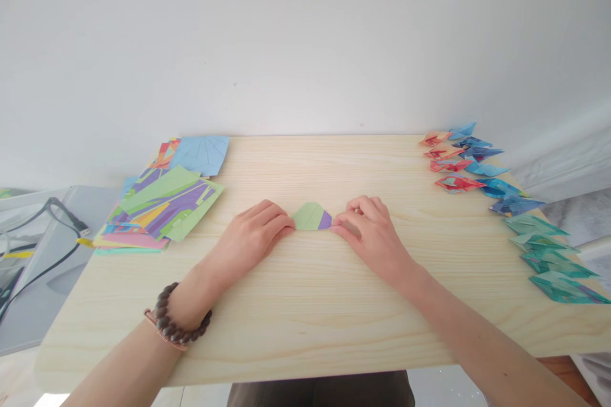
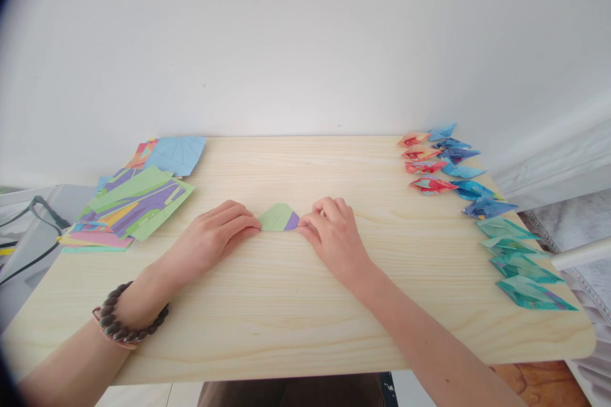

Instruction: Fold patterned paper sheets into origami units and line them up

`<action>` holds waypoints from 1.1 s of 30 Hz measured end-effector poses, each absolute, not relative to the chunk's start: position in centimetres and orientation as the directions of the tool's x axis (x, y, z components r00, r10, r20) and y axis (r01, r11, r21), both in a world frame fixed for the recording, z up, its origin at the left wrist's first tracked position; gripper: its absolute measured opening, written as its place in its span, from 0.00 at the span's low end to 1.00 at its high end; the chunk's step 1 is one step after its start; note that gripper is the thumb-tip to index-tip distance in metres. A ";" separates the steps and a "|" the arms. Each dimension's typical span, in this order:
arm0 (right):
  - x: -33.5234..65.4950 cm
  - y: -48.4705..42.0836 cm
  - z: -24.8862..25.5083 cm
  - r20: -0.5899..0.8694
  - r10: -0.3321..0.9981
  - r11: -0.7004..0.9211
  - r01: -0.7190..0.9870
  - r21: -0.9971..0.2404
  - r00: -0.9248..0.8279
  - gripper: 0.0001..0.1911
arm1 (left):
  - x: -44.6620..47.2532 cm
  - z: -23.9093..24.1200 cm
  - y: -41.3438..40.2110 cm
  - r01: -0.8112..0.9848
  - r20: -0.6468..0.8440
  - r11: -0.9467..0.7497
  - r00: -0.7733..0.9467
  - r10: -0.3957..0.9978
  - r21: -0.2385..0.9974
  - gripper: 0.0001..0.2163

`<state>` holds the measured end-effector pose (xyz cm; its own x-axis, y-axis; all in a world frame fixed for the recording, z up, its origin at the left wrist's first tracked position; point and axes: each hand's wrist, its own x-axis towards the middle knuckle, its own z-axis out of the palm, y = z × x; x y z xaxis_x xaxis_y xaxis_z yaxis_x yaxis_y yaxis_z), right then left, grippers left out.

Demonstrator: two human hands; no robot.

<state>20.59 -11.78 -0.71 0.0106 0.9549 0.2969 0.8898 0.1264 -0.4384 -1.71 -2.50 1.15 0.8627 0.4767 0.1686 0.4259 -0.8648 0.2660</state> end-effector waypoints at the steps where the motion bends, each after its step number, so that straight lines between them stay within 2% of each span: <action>1: 20.7 -11.7 -0.9 0.279 0.960 0.105 0.875 -0.473 0.036 0.05 | -1.7 1.1 -2.5 0.437 0.165 -0.857 0.856 0.489 0.274 0.09; 5: 21.1 -11.6 -1.2 0.231 0.970 0.070 0.831 -0.552 0.072 0.05 | -1.9 1.1 -2.3 0.466 0.152 -0.839 0.842 0.518 0.280 0.09; 11: 21.4 -11.5 -0.9 0.198 0.979 0.074 0.814 -0.575 0.050 0.06 | -2.0 0.9 -2.3 0.450 0.137 -0.864 0.863 0.486 0.226 0.09; 17: 21.3 -11.6 -0.7 0.171 0.985 0.084 0.846 -0.527 0.009 0.05 | -2.0 0.7 -2.3 0.450 0.136 -0.877 0.870 0.473 0.171 0.08; 23: 21.1 -11.4 -0.5 0.229 0.963 0.235 0.851 -0.470 -0.140 0.06 | -1.7 1.3 -2.5 0.366 0.099 -0.926 0.922 0.374 0.086 0.10; 27: 21.1 -11.4 -0.6 0.242 0.959 0.254 0.832 -0.493 -0.150 0.06 | -1.7 1.4 -2.7 0.330 0.106 -0.937 0.934 0.341 0.112 0.14; 33: 20.9 -11.5 -1.3 0.266 0.962 0.095 0.836 -0.541 0.063 0.07 | -2.0 0.9 -2.4 0.358 0.153 -0.901 0.903 0.401 0.244 0.16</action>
